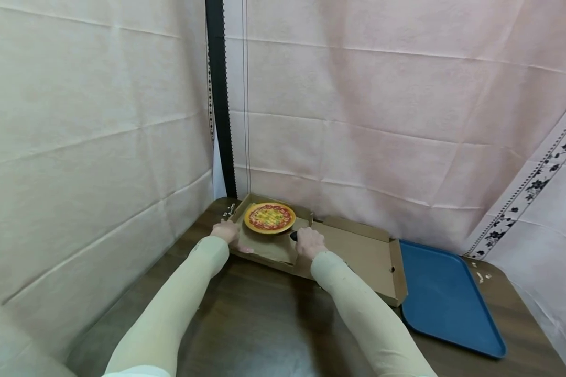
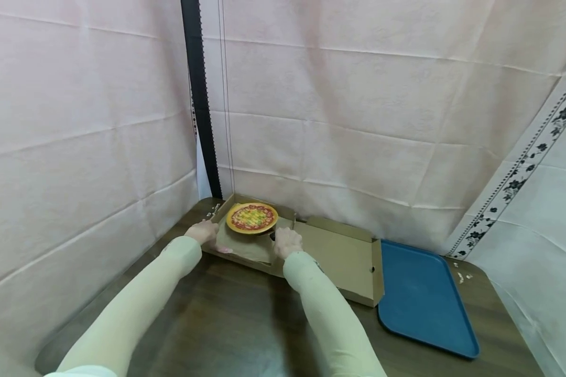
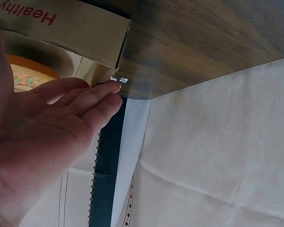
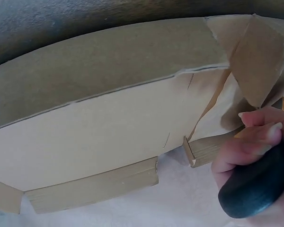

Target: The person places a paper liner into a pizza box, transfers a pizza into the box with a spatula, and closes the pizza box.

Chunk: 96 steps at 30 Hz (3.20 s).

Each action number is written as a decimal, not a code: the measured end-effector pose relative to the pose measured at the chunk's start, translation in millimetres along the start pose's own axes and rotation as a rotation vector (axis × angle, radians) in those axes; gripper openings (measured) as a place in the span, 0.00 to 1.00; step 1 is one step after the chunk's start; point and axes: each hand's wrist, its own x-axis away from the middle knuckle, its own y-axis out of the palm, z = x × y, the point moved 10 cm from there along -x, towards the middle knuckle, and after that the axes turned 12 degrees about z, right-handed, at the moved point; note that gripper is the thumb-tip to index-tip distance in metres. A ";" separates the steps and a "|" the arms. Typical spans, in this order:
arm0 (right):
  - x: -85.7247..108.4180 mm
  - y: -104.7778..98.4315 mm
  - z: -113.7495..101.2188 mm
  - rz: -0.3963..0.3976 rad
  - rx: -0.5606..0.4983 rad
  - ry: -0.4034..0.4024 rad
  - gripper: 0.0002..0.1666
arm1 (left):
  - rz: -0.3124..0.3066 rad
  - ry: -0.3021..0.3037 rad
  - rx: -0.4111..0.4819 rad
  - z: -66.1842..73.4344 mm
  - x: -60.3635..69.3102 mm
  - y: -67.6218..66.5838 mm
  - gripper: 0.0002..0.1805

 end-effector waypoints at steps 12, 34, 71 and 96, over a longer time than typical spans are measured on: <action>-4.3 3.2 -5.6 -0.045 0.027 -0.008 0.10 | 0.026 -0.007 0.010 1.5 2.9 -3.6 0.55; -2.8 -40.0 -4.5 -0.144 0.017 -0.037 0.21 | -0.017 -0.003 0.010 -9.0 -28.9 19.4 0.60; -2.1 -99.8 16.6 -0.228 -0.028 -0.027 0.16 | 0.018 0.008 0.038 -0.4 -2.7 2.9 0.52; 9.5 -96.0 31.9 -0.225 -0.105 0.011 0.16 | 0.020 0.003 0.036 1.6 -2.7 -2.0 0.45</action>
